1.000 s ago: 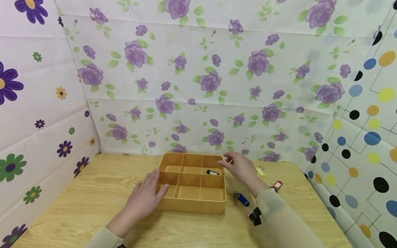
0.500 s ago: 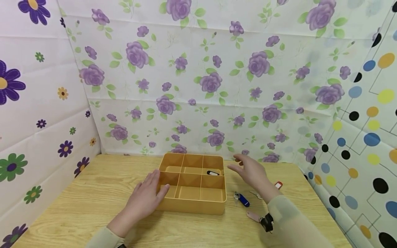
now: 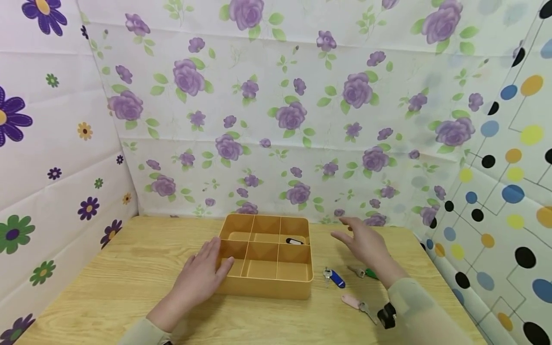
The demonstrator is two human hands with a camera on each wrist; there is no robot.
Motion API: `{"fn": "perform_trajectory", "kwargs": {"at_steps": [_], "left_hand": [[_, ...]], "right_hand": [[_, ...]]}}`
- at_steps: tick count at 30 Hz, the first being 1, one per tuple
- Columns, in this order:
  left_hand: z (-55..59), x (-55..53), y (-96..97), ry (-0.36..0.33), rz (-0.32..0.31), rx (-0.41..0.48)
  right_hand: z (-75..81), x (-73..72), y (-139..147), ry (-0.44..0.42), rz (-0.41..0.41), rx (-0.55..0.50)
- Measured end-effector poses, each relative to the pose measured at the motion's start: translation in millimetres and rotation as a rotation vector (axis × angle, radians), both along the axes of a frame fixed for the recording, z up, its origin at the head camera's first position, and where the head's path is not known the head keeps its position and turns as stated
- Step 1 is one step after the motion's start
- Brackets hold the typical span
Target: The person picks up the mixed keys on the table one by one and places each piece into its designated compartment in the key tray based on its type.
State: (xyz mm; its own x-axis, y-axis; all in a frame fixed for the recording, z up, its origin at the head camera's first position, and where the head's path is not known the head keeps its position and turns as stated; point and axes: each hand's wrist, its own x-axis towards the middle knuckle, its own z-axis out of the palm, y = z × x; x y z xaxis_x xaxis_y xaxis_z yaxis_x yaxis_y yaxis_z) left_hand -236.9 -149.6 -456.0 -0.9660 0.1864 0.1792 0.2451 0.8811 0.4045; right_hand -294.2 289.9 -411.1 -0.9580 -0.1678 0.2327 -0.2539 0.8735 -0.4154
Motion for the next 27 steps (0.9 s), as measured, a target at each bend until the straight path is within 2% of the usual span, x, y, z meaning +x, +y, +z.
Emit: {"fn": "perform_trajectory", "kwargs": {"at_steps": [8,19,27], "left_hand": [[3.1,4.0,0.7,-0.006,0.001,0.002],[4.1,3.4,1.4,0.002,0.001,-0.015],[4.1,4.6,1.6,0.005,-0.002,-0.010]], "right_hand": [[-6.2,1.0,19,-0.010,-0.015,0.020],[-2.3,12.7,46,-0.005,-0.004,0.057],[-12.3,14.9,66,-0.029,-0.019,0.086]]}}
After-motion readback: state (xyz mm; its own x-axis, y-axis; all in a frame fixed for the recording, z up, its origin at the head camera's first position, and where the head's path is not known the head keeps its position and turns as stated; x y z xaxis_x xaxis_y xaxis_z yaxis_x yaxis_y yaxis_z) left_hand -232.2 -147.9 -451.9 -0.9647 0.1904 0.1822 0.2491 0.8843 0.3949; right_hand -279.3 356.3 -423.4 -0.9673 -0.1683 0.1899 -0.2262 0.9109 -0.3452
